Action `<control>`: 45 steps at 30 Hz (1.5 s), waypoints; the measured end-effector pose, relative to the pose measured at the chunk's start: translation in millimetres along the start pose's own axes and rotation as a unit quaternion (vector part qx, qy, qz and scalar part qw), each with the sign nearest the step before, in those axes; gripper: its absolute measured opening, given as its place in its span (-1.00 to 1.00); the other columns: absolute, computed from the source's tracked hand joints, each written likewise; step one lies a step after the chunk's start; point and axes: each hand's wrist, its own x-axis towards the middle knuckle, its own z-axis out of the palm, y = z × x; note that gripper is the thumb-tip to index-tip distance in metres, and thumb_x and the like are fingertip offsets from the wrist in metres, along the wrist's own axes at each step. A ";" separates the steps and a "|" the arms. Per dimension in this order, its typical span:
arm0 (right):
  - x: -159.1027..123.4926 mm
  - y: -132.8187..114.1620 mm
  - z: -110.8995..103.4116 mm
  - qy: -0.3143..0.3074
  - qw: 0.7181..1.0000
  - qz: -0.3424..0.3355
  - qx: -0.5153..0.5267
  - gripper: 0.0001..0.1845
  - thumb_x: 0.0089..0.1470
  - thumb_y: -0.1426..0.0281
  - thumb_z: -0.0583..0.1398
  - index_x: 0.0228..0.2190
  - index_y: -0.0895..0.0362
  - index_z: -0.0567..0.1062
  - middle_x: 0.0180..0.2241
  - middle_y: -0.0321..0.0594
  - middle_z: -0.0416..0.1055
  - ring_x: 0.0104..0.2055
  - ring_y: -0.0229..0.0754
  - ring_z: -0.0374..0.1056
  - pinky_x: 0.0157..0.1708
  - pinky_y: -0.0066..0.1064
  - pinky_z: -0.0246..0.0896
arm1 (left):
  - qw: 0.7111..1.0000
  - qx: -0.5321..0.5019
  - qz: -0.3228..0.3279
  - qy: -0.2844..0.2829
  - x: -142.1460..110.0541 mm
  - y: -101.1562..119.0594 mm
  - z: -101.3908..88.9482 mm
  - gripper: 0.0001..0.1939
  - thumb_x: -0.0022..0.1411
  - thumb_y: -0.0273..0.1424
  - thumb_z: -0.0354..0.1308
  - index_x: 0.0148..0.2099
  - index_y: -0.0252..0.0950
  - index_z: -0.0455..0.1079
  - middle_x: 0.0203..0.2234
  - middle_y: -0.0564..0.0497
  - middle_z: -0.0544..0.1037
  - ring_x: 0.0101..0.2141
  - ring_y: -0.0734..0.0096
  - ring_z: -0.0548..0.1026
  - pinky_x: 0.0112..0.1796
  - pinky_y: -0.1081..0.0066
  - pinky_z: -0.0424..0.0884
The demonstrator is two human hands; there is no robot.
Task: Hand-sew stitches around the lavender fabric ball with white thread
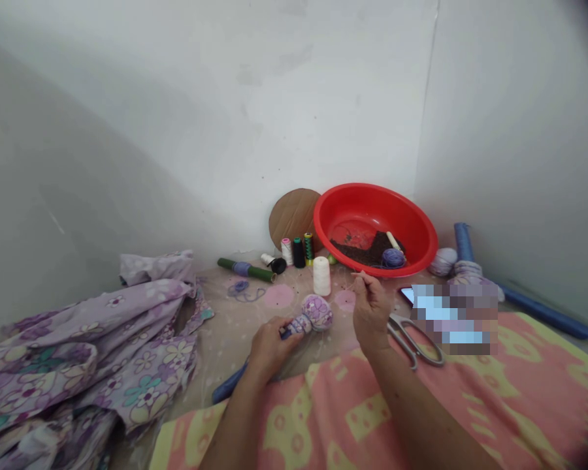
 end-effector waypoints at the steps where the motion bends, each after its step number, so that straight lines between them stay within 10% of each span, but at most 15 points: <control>1: -0.1 0.4 -0.1 0.001 1.000 -0.013 -0.014 -0.82 0.01 0.34 0.02 -0.39 0.17 0.36 -0.49 -0.30 0.25 -0.43 -0.30 0.17 -0.36 -0.43 0.09 | 1.000 -0.001 -0.001 -0.001 -0.1 0.3 -0.4 -0.61 -0.03 -0.18 0.03 -0.15 -0.20 0.38 -0.26 0.03 0.47 -0.30 0.35 0.39 -0.36 0.50 0.23; 17: 6.8 11.0 -9.9 -0.005 0.990 -0.102 -0.093 -0.81 0.04 0.39 -0.01 -0.30 0.15 0.33 -0.37 -0.21 0.28 -0.32 -0.25 0.22 -0.29 -0.36 0.13 | 1.000 -0.006 0.003 -0.008 1.3 -1.7 -0.7 -0.60 -0.02 -0.18 0.03 -0.13 -0.23 0.37 -0.24 0.01 0.47 -0.28 0.35 0.39 -0.33 0.49 0.23; 31: -32.9 2.5 12.3 -0.338 0.899 -0.012 -0.276 -0.75 0.00 0.37 0.01 -0.37 0.06 0.48 -0.41 -0.26 0.46 -0.38 -0.26 0.32 -0.38 -0.51 0.09 | 0.998 0.057 -0.004 -0.009 -3.8 15.4 -7.3 -0.57 0.05 -0.09 -0.07 -0.12 -0.20 0.35 -0.27 0.00 0.47 -0.27 0.36 0.39 -0.31 0.50 0.20; 45: -47.7 1.0 17.9 -0.423 0.841 0.013 -0.338 -0.72 0.01 0.36 0.00 -0.29 -0.06 0.46 -0.32 -0.29 0.46 -0.28 -0.23 0.34 -0.35 -0.50 0.10 | 0.993 0.097 -0.029 0.055 1.5 1.2 -4.1 -0.61 0.05 -0.13 -0.04 -0.09 -0.15 0.29 -0.19 0.05 0.42 -0.21 0.40 0.36 -0.28 0.53 0.20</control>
